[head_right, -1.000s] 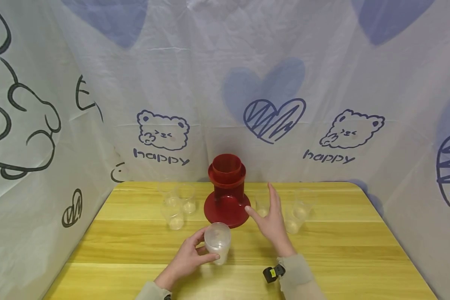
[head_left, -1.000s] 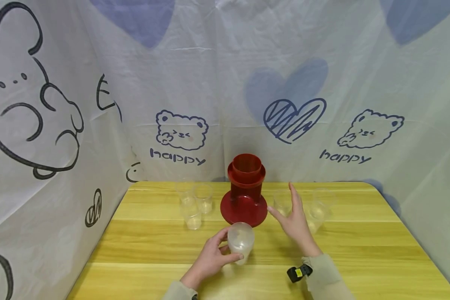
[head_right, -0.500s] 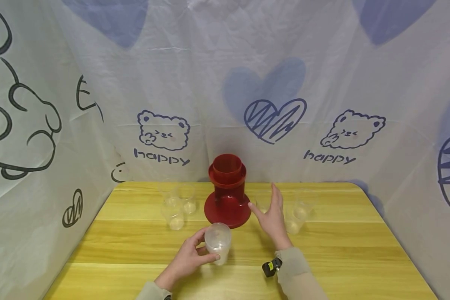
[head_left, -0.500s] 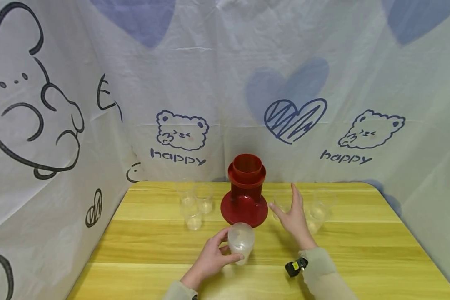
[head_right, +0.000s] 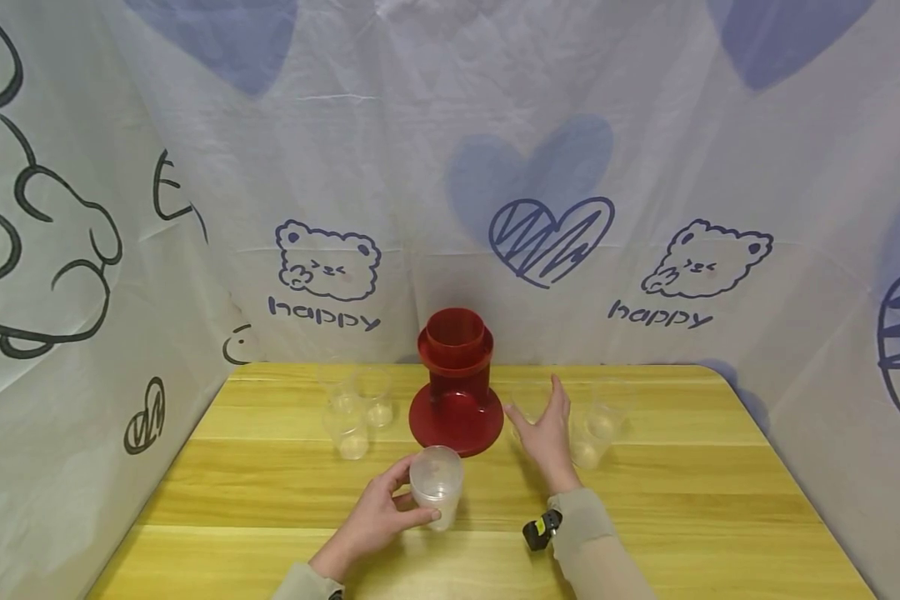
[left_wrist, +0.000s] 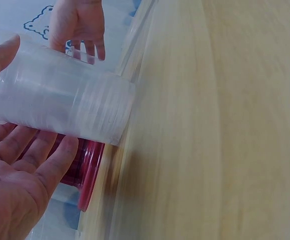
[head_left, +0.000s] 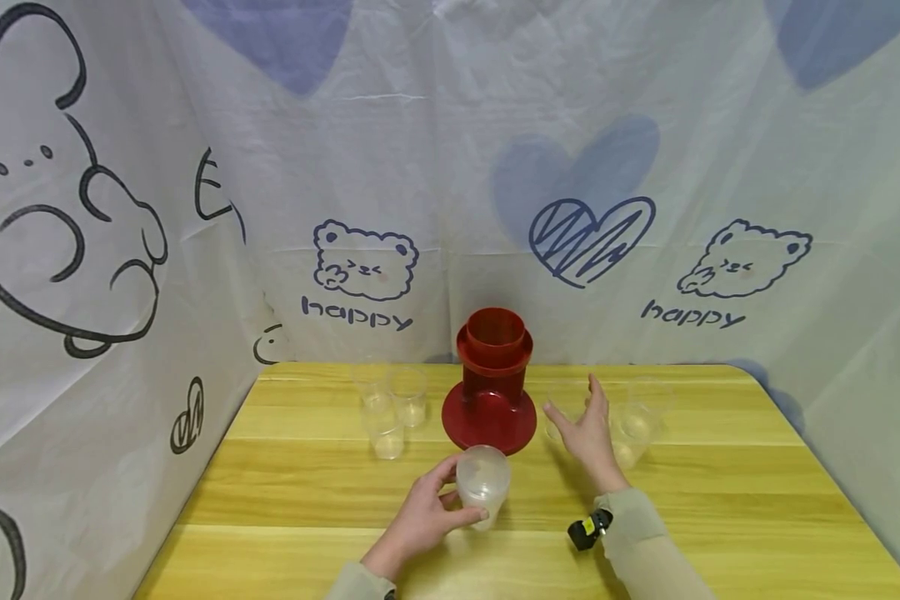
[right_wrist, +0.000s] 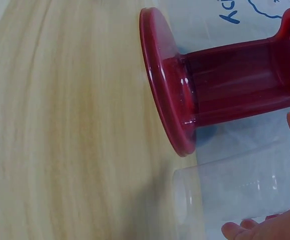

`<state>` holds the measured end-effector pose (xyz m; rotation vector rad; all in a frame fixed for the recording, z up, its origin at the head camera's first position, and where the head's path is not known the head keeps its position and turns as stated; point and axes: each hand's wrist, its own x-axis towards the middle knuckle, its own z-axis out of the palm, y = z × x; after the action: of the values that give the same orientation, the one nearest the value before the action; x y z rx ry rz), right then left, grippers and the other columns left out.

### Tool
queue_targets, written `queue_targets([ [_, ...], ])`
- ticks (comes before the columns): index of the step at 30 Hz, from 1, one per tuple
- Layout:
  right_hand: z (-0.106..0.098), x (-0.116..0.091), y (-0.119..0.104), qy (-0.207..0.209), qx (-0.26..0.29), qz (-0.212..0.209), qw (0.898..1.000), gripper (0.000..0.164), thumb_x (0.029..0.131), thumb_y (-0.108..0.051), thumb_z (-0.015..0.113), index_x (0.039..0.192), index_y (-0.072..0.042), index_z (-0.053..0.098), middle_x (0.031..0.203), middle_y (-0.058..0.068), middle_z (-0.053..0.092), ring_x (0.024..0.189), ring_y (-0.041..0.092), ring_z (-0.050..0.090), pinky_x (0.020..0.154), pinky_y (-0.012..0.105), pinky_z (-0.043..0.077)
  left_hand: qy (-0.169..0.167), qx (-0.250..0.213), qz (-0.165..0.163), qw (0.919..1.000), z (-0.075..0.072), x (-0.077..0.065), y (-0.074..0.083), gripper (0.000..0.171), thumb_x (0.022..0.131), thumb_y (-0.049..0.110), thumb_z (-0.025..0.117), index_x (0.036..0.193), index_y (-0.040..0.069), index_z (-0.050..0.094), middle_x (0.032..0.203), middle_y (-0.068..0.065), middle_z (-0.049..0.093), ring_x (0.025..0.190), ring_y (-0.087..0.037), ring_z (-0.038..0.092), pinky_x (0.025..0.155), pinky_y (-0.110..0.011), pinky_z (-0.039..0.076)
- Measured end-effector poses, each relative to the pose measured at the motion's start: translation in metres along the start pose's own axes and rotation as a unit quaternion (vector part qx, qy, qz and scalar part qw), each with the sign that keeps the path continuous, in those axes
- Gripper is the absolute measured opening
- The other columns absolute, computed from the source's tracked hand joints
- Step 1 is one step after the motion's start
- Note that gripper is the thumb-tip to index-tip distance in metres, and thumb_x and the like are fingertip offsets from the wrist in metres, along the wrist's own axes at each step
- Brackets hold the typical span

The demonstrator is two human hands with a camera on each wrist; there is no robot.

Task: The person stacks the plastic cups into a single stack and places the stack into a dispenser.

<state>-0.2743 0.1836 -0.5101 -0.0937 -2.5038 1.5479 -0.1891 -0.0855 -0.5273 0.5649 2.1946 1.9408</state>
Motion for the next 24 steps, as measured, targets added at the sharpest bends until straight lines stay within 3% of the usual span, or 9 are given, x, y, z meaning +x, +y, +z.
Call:
queue_targets([
  [11,0.001,-0.001,0.004,-0.018,0.037,0.026,0.999,0.096,0.095,-0.032,0.065,0.156,-0.006,-0.003,0.157,0.025,0.012,0.141,0.047,0.018,0.111,0.060,0.030,0.001,0.004,0.003,1.0000,0.000,0.000,0.000,0.070,0.077,0.010,0.085,0.138,0.008,0.051,0.122,-0.008,0.058,0.114,-0.027,0.052,0.098,-0.033,0.050],
  [24,0.004,0.000,0.012,-0.022,0.039,0.036,0.998,0.093,0.097,-0.039,0.062,0.156,-0.005,-0.001,0.154,0.030,0.017,0.140,0.046,0.020,0.112,0.059,0.028,0.005,0.009,0.002,0.9999,0.001,0.000,0.000,0.070,0.077,0.011,0.085,0.138,0.008,0.051,0.122,-0.007,0.058,0.113,-0.027,0.053,0.098,-0.033,0.050],
])
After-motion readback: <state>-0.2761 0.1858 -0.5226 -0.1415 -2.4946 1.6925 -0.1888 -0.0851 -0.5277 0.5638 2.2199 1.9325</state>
